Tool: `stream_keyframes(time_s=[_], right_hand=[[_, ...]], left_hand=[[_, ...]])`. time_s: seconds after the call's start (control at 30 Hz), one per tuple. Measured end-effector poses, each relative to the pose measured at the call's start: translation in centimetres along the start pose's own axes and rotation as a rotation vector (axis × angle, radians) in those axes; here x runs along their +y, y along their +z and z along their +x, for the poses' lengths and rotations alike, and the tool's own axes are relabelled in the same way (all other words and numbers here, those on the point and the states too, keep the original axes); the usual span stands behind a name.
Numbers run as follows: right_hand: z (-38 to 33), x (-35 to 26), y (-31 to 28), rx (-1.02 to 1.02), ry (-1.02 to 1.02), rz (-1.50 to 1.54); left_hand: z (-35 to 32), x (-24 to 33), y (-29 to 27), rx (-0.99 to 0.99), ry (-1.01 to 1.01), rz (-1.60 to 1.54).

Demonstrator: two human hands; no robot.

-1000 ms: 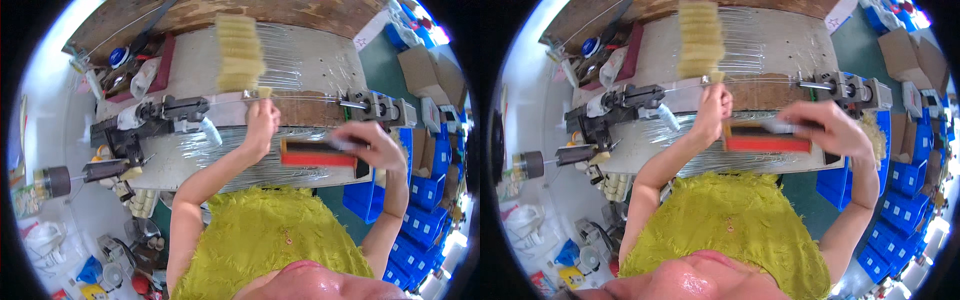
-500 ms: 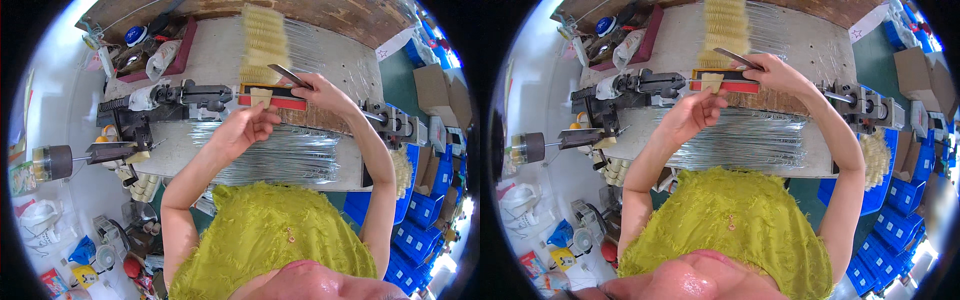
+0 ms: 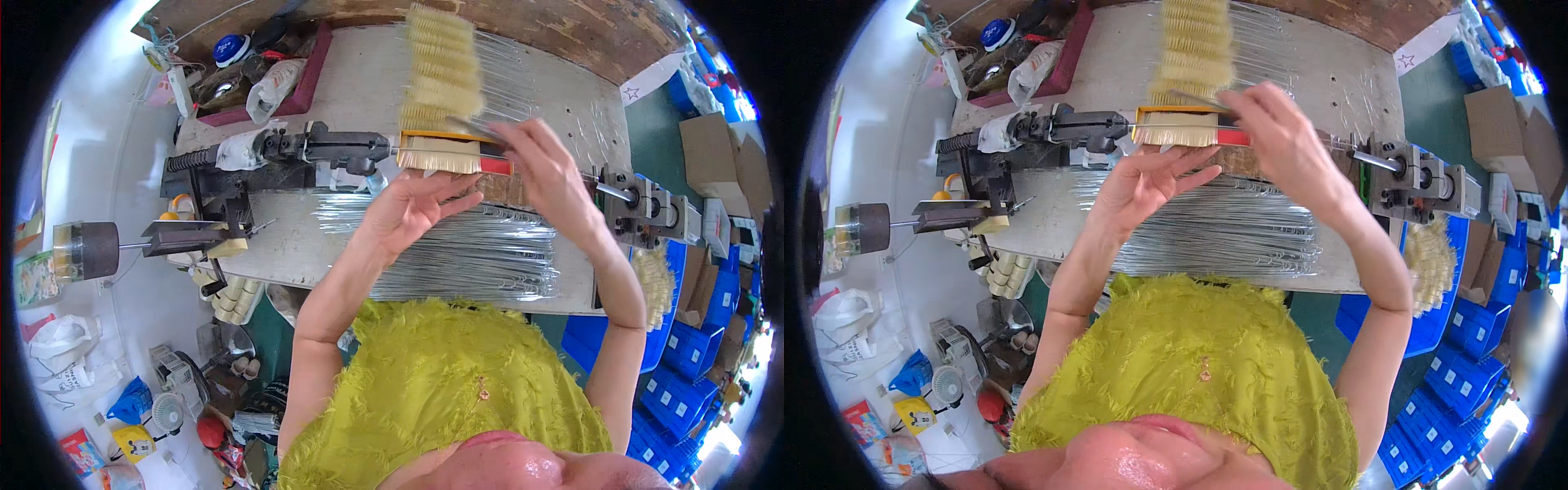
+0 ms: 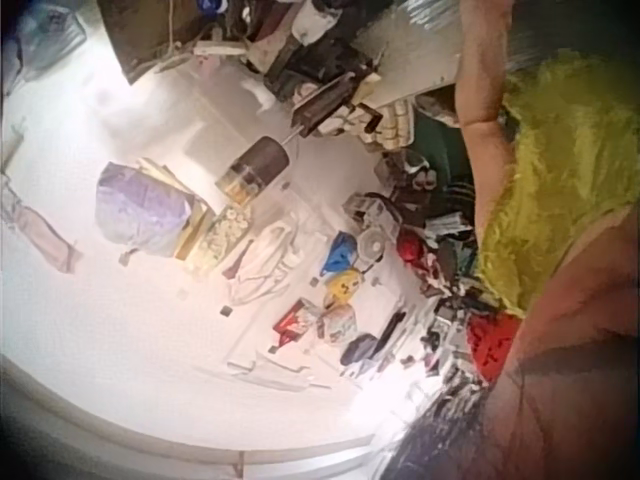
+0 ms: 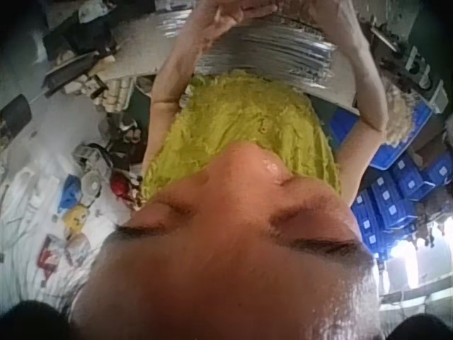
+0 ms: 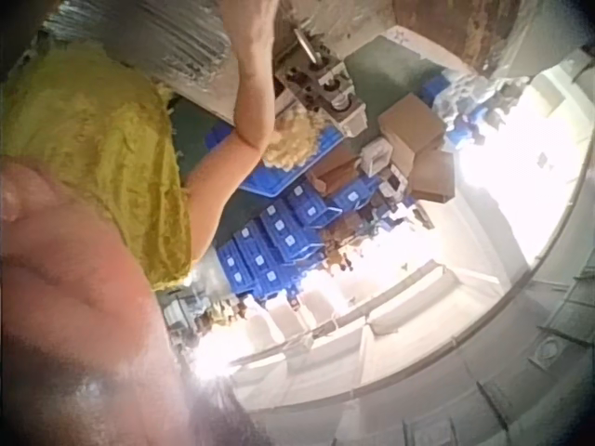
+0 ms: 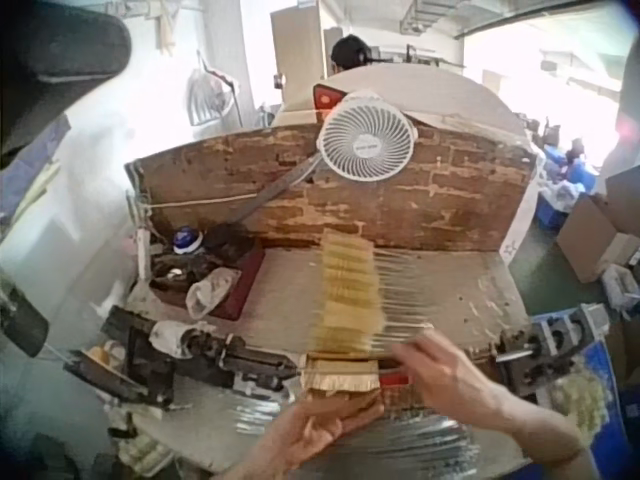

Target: The person fastens a strap around their waist. The person then manufactures wire brushes by placing bristles and metal wires into a twisting machine and leveling the fibers with a metal tool.

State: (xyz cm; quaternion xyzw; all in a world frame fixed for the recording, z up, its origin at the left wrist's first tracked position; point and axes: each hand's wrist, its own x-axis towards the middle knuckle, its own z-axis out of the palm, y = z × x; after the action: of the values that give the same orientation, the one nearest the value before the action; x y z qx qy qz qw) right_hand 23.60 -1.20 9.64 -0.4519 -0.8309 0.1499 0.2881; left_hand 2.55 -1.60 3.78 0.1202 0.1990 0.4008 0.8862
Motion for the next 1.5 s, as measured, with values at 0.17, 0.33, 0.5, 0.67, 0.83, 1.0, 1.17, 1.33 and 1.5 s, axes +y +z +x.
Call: stream_keyframes(time_s=[0.17,0.33,0.5,0.67,0.83,1.0,1.17,1.33,1.5], right_hand=[[0.0,-2.0,2.7,-0.089,-0.108,0.160],[0.9,-0.9,3.5,-0.015,-0.033,0.204],[1.8,1.0,2.2,0.019,0.063,0.215],[1.8,1.2,2.9,0.031,0.024,0.166],[0.9,2.4,1.3,-0.035,0.132,0.229],[2.0,1.4,2.0,-0.025,0.035,0.222],[2.0,1.5,1.7,-0.079,0.092,0.187],[2.0,0.6,1.9,-0.020,0.021,0.176],[2.1,-0.2,2.1,-0.078,0.069,0.282]], left_hand=[[-0.1,-0.6,-0.8,-0.072,-0.008,-0.025],[0.0,-0.6,-1.5,-0.098,0.012,0.000],[0.0,-0.3,-0.3,-0.046,0.008,0.068],[0.3,-0.2,-0.2,-0.017,0.005,0.093],[0.3,-0.1,-0.2,-0.026,0.011,0.035],[0.3,-0.3,-0.5,-0.020,0.023,0.059],[0.5,-0.3,-0.2,0.038,0.017,0.099],[0.5,-0.9,-1.0,-0.046,0.059,0.045],[0.6,-0.7,-1.4,-0.042,0.032,0.039]])
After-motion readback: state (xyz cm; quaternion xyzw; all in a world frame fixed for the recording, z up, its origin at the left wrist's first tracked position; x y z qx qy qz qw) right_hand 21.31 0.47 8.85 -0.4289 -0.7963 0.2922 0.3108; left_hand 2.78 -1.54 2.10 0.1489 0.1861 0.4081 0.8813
